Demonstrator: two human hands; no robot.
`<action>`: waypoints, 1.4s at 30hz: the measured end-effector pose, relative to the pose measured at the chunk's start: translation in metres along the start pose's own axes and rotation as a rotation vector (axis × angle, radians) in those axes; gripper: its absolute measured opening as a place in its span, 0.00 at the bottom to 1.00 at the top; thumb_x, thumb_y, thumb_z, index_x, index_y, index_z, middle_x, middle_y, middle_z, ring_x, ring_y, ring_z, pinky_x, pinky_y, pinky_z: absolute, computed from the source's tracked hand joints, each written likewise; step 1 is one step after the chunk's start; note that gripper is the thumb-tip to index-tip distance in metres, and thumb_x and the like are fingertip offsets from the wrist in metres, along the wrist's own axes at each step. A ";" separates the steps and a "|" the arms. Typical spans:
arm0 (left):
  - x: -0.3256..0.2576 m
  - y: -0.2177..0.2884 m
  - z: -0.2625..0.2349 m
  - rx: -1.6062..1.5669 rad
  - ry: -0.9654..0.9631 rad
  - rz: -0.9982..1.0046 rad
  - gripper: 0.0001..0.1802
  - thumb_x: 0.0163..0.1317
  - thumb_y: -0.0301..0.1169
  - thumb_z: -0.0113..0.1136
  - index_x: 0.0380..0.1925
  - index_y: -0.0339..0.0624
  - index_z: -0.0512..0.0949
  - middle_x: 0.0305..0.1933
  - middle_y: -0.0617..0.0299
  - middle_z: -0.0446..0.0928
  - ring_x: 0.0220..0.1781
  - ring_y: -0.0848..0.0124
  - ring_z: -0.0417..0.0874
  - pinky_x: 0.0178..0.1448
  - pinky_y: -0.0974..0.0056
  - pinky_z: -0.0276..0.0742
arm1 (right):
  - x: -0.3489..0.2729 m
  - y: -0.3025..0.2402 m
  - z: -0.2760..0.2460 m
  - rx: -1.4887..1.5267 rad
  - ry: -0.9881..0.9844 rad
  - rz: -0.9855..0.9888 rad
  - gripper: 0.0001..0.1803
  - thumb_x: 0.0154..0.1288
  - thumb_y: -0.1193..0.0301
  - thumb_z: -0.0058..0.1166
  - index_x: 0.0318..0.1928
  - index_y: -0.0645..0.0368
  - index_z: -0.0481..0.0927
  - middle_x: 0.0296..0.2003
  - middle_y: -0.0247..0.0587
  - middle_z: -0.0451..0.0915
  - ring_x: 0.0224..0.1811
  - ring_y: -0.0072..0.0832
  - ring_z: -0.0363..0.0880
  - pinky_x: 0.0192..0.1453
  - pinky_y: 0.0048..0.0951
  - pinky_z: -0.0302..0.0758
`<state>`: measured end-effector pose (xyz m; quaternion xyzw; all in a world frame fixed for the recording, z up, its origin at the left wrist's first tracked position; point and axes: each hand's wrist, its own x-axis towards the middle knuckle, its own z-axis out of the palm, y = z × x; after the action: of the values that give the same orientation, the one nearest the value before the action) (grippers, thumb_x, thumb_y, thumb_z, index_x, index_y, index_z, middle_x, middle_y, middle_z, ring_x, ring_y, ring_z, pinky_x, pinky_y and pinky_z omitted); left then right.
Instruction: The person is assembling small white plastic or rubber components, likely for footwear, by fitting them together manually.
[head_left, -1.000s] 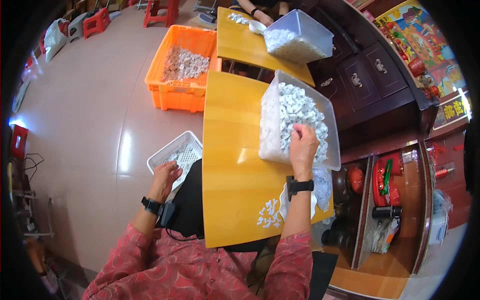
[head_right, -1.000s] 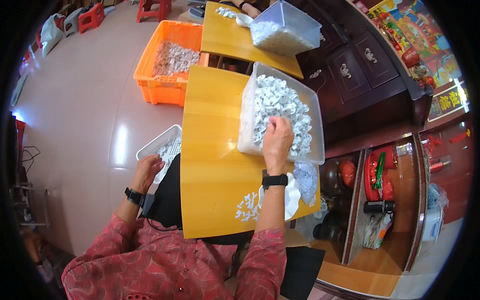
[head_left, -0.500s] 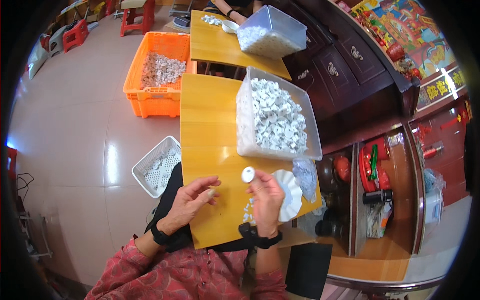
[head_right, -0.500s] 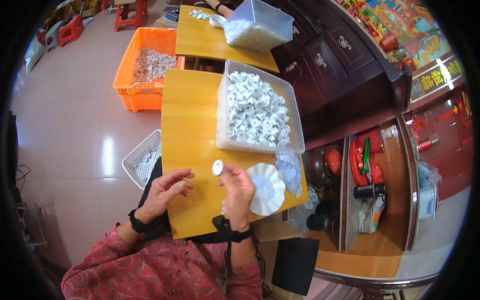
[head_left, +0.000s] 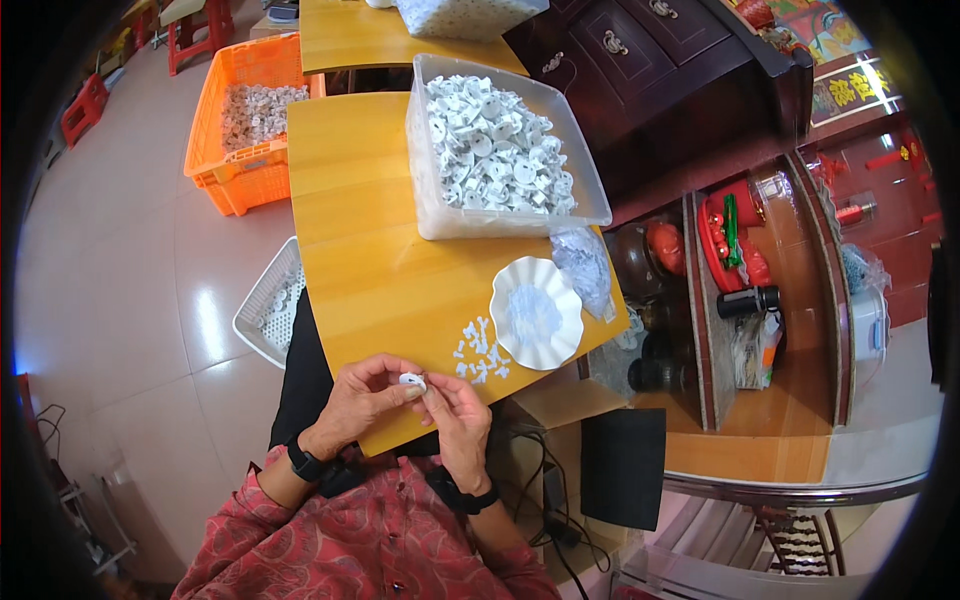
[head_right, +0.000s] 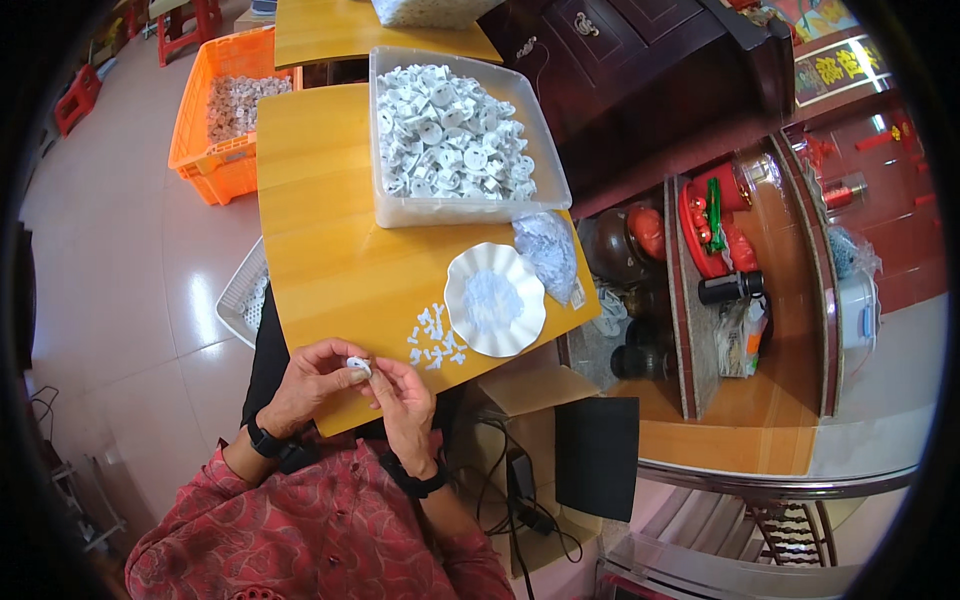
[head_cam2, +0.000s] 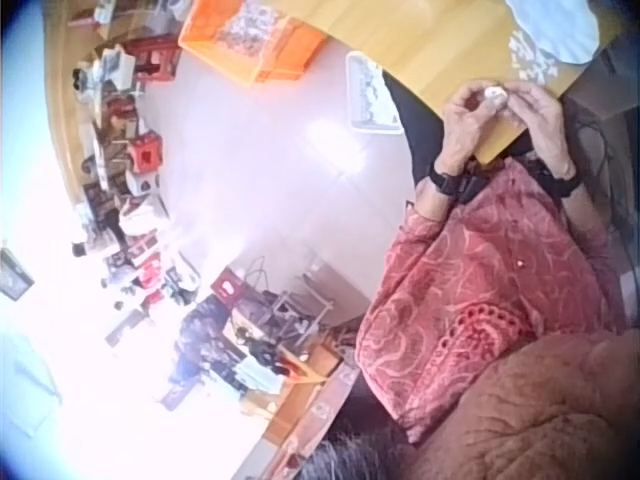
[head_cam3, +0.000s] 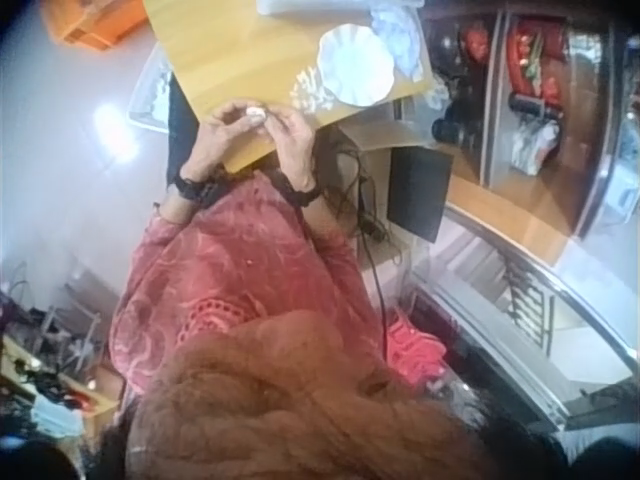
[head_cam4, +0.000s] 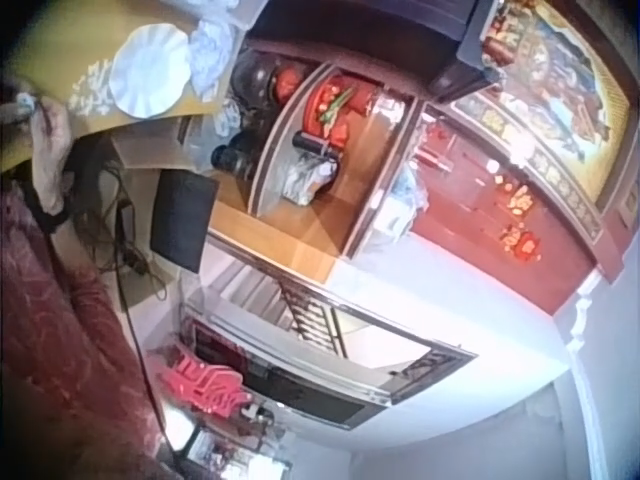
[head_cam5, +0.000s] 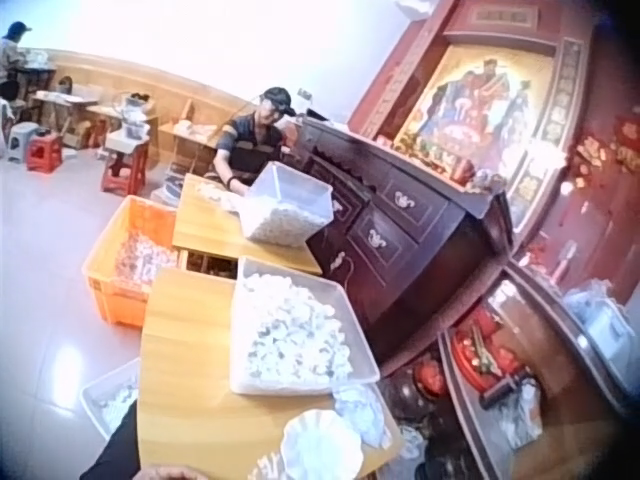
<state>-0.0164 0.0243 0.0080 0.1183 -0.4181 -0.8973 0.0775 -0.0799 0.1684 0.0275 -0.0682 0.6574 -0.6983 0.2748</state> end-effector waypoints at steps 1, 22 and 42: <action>-0.001 -0.001 0.000 -0.004 -0.014 -0.010 0.10 0.64 0.22 0.62 0.44 0.33 0.77 0.43 0.59 0.81 0.43 0.73 0.83 0.49 0.69 0.82 | -0.004 0.003 -0.005 -0.114 0.048 -0.041 0.10 0.69 0.75 0.56 0.48 0.66 0.78 0.40 0.38 0.83 0.33 0.20 0.79 0.35 0.22 0.75; 0.002 -0.006 -0.008 -0.206 0.125 -0.102 0.16 0.72 0.26 0.51 0.57 0.32 0.74 0.52 0.50 0.80 0.48 0.62 0.85 0.54 0.65 0.83 | -0.007 0.009 -0.041 -1.397 0.064 -0.675 0.20 0.53 0.81 0.54 0.50 0.65 0.78 0.45 0.44 0.74 0.48 0.42 0.74 0.49 0.42 0.69; 0.005 -0.010 -0.008 -0.259 0.073 -0.106 0.16 0.71 0.24 0.51 0.56 0.29 0.74 0.54 0.48 0.79 0.53 0.57 0.84 0.57 0.60 0.83 | -0.024 0.025 -0.048 -1.350 0.103 -0.751 0.22 0.57 0.81 0.58 0.54 0.67 0.76 0.49 0.47 0.75 0.47 0.43 0.76 0.51 0.42 0.72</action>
<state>-0.0190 0.0233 -0.0055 0.1617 -0.2887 -0.9418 0.0596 -0.0742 0.2228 0.0037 -0.4068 0.8854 -0.1947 -0.1124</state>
